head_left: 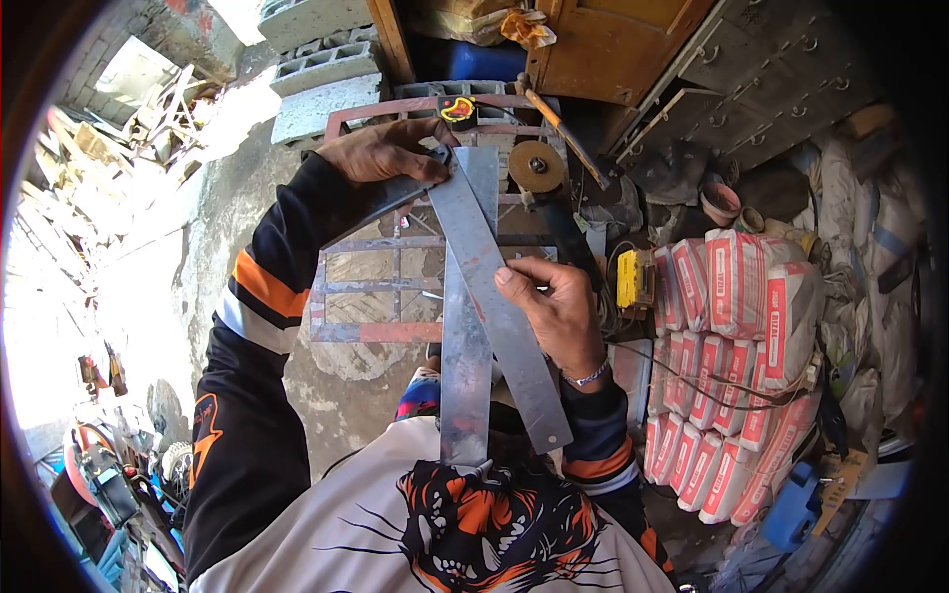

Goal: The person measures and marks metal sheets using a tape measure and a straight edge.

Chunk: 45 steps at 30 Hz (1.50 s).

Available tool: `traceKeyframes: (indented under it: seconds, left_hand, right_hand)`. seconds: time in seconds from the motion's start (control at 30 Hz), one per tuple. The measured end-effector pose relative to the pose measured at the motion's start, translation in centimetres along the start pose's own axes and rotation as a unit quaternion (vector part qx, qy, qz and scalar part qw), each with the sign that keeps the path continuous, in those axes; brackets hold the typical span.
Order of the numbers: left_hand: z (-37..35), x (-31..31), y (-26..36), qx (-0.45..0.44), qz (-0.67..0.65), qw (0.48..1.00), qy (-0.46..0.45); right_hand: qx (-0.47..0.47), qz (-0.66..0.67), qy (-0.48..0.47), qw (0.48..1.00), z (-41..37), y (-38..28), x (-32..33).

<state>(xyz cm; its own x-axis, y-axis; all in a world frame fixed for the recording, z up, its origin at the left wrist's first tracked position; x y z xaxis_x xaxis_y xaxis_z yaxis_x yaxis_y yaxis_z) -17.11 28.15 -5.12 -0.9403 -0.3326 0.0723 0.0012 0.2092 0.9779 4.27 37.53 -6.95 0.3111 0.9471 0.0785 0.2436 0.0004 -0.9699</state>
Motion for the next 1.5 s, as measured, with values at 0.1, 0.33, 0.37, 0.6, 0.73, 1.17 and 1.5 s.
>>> traceKeyframes:
  seconds: [0.1,0.33,0.37,0.6,0.73,1.17,1.5]
  left_hand:
    - [0.1,0.3,-1.1,-0.009,-0.039,0.999,-0.001]
    - [0.6,0.7,-1.1,-0.038,-0.041,0.998,-0.008]
    - [0.9,0.7,-1.6,-0.043,-0.047,0.998,-0.016]
    - [1.1,0.6,-2.3,-0.020,-0.071,0.997,-0.024]
    - [1.3,0.6,-2.6,-0.025,-0.053,0.998,-0.019]
    - [1.2,0.3,-2.1,-0.005,-0.009,0.999,-0.030]
    - [0.7,0.3,-2.3,-0.008,-0.065,0.998,0.007]
  right_hand:
    - [0.000,0.008,-0.004,1.000,0.0,-0.1,0.1]
    - [-0.004,-0.014,0.002,1.000,0.1,0.1,0.2]
    - [-0.014,-0.014,0.000,1.000,0.1,0.3,0.2]
    - [0.003,-0.009,-0.013,1.000,0.3,-0.2,0.3]
    - [0.006,-0.020,-0.012,1.000,0.3,-0.6,0.3]
    - [0.042,-0.053,0.005,0.998,0.1,-1.4,0.6]
    - [0.044,-0.045,-0.003,0.998,0.3,-1.0,0.6]
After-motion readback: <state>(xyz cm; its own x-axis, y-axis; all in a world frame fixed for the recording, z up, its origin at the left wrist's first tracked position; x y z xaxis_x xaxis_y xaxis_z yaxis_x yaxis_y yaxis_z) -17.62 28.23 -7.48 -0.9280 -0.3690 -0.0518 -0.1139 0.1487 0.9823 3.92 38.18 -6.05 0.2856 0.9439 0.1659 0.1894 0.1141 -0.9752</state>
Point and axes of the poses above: each hand's wrist, its own z-axis towards the middle knuckle, its own x-axis out of the back of the hand, y = z × x, the point moved 10 cm from there along z, towards the middle knuckle, and after that the axes turned 5 degrees about -x, right-handed, at the moved point
